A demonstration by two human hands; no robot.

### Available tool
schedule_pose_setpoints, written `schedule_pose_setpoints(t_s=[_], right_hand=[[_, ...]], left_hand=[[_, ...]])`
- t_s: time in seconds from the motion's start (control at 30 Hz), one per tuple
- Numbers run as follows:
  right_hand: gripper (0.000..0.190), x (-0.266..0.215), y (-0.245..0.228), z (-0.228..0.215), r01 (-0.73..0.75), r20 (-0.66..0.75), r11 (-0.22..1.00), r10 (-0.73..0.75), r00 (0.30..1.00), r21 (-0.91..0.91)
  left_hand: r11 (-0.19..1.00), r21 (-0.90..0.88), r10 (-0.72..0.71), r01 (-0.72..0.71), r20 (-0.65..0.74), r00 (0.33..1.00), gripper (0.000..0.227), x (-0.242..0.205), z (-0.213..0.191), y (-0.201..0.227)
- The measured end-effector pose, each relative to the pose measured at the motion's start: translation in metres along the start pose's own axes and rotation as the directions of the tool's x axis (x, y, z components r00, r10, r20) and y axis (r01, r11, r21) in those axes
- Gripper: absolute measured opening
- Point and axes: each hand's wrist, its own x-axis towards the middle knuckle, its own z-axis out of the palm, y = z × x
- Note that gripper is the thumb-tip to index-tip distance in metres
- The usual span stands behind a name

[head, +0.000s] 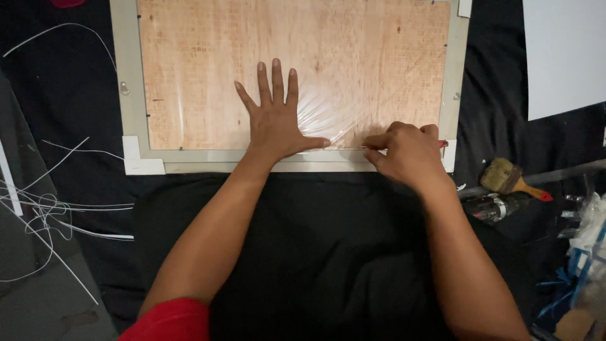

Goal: Removing the wooden back panel from a picture frame using a utility knife to cut the edges.

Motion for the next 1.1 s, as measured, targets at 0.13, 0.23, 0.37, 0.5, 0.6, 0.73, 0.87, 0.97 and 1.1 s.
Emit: schedule_pose_setpoints(t_s=[0.13,0.23,0.37,0.5,0.6,0.73,0.87,0.97,1.1], right_hand=[[0.032,0.002,-0.002,0.001,-0.023,0.072,0.999,0.021,0.997,0.027],[0.031,0.0,-0.007,-0.002,-0.015,0.054,0.999,0.013,0.998,0.036],[0.027,0.0,0.0,0.002,0.06,-0.016,0.993,-0.058,0.998,0.099],[0.032,-0.005,-0.002,0.002,0.116,-0.085,0.958,-0.097,0.992,0.263],[0.032,-0.008,-0.025,0.0,0.126,-0.061,0.941,-0.112,0.992,0.315],[0.033,-0.008,-0.048,0.031,0.245,-0.118,0.946,-0.224,0.967,0.213],[0.027,-0.01,-0.085,0.034,0.374,-0.286,0.923,-0.336,0.898,0.091],[0.029,-0.005,-0.102,0.036,0.412,-0.315,0.911,-0.387,0.866,0.014],[0.029,0.004,-0.117,0.048,0.42,-0.305,0.907,-0.406,0.862,-0.022]], left_hand=[[1.0,0.012,0.013,-0.013,-0.022,1.0,0.15,0.002,0.011,-0.004],[0.999,0.024,0.024,-0.023,-0.028,0.999,0.151,0.001,0.013,-0.006],[1.0,-0.029,-0.01,0.009,-0.047,0.999,0.149,0.005,-0.017,-0.006],[0.96,-0.275,-0.07,0.052,-0.055,0.996,0.122,-0.006,-0.077,-0.026],[0.975,-0.211,-0.096,0.075,-0.092,0.991,0.116,-0.03,-0.108,-0.041],[0.992,-0.018,-0.124,0.125,0.046,0.991,0.126,-0.051,-0.103,-0.054],[0.966,-0.076,-0.238,0.249,0.129,0.963,0.149,-0.043,-0.069,-0.089],[0.939,-0.025,-0.331,0.343,0.208,0.921,0.162,-0.031,-0.065,-0.093],[0.935,0.05,-0.353,0.352,0.236,0.905,0.164,-0.029,-0.059,-0.09]])
